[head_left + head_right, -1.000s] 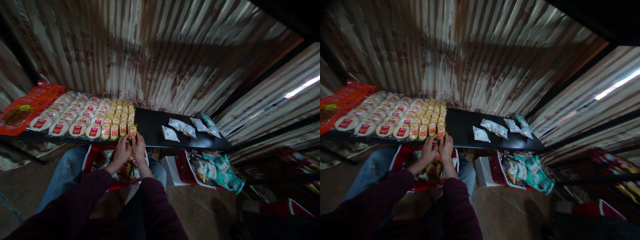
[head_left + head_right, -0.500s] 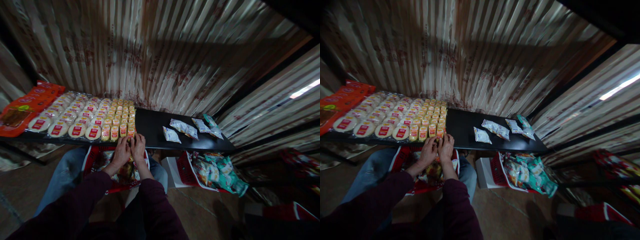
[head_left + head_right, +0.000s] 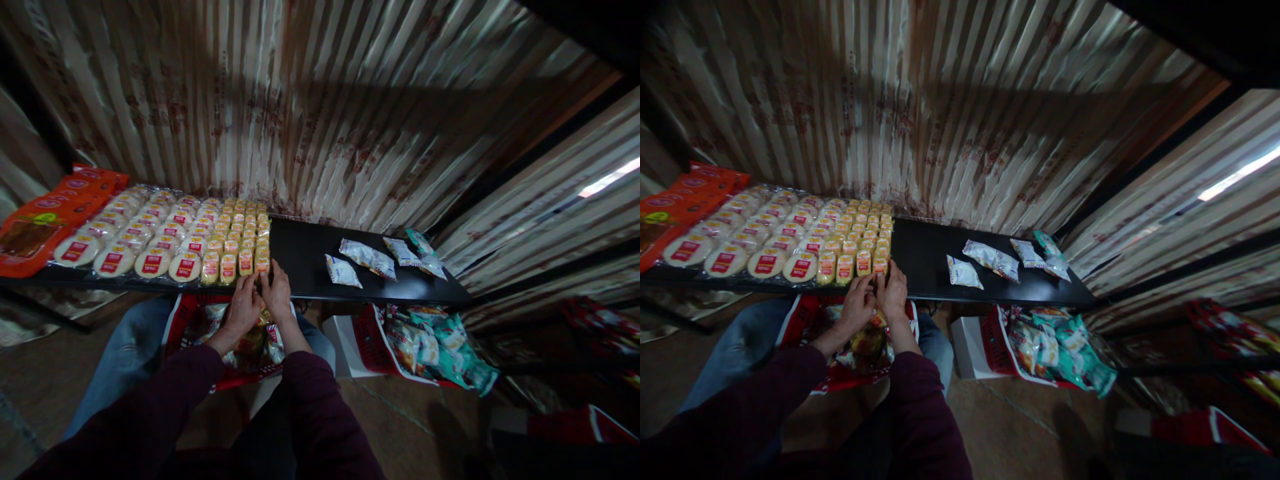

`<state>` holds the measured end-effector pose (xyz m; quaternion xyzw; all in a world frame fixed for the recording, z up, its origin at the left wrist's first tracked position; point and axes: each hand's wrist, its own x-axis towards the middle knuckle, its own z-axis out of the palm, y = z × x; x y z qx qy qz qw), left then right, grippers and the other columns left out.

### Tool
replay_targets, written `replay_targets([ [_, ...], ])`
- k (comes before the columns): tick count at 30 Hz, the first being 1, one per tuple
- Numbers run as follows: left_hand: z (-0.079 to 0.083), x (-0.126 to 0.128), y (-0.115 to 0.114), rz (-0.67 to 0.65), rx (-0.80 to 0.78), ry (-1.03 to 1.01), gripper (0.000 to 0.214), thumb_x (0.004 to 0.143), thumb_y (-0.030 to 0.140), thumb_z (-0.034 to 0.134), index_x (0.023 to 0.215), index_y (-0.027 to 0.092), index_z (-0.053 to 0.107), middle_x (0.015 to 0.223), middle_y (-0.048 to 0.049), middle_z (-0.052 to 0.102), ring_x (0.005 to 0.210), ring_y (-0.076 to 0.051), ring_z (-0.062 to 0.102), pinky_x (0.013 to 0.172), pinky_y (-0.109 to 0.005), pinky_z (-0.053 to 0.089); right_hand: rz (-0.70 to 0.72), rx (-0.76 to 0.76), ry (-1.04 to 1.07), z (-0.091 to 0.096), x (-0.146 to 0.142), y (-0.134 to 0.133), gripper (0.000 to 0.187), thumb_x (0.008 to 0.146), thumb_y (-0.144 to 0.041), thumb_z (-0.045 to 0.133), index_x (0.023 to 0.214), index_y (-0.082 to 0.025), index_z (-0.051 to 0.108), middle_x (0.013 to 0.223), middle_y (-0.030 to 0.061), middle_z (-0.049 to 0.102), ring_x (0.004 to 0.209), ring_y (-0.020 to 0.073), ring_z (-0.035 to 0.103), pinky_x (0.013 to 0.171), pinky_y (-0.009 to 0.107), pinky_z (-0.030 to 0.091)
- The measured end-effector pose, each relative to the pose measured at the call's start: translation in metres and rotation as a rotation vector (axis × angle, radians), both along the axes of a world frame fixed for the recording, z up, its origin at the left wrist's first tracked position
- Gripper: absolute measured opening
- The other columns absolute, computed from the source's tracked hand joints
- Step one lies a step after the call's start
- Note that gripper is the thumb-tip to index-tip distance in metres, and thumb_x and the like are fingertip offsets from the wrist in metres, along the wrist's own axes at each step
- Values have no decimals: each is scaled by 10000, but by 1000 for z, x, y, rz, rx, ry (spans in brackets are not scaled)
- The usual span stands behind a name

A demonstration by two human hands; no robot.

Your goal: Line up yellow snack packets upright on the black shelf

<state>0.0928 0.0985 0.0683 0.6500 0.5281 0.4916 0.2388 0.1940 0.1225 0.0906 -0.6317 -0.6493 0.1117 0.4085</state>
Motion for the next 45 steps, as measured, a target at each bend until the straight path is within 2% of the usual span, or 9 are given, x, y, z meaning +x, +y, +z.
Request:
replay_targets([
  [5,1,2,5,4,9,-8,526,723,20,429,1219,150,552,1194,-133,519,1050,-217,581,975,-425,495,17,2,36,-1,0,3,423,912,-302,456,1290,-129,535,1209,148,620,1110,236,572,998,382,431],
  [9,5,3,5,22,21,15,526,728,11,420,1226,129,543,1185,-143,515,1062,-220,577,982,-416,489,38,-3,23,1,2,4,400,898,-311,489,1236,-116,574,1143,144,646,1053,241,584,969,375,444],
  [16,7,5,4,46,59,41,507,749,10,416,1229,123,534,1148,-138,519,1044,-215,578,952,-411,504,59,5,30,5,5,10,384,895,-304,504,1236,-146,582,1192,127,629,1094,238,554,987,376,427],
  [25,3,3,7,35,8,74,507,746,29,426,1236,96,536,1153,-150,524,961,-199,606,905,-386,528,80,-15,80,1,3,13,406,910,-316,470,1269,-143,550,1211,140,604,1124,233,554,1008,369,424],
  [28,4,4,6,34,4,86,511,744,31,425,1240,91,532,1156,-154,521,992,-211,596,917,-396,522,75,-12,65,3,3,12,377,913,-305,456,1238,-151,569,1191,136,613,1110,236,552,1001,381,426],
  [40,-4,1,6,47,87,88,510,748,32,428,1233,149,534,1111,-115,518,1015,-197,579,908,-376,528,95,-32,65,-1,0,12,394,905,-267,454,1266,-146,554,1202,135,609,1116,234,540,1015,385,417],
  [45,1,-2,-2,18,230,262,528,784,24,400,1293,128,498,1101,-125,547,1032,-198,560,935,-368,506,103,-27,99,1,4,8,391,919,-272,419,1257,-144,566,1224,139,602,1161,227,524,1037,377,404],
])
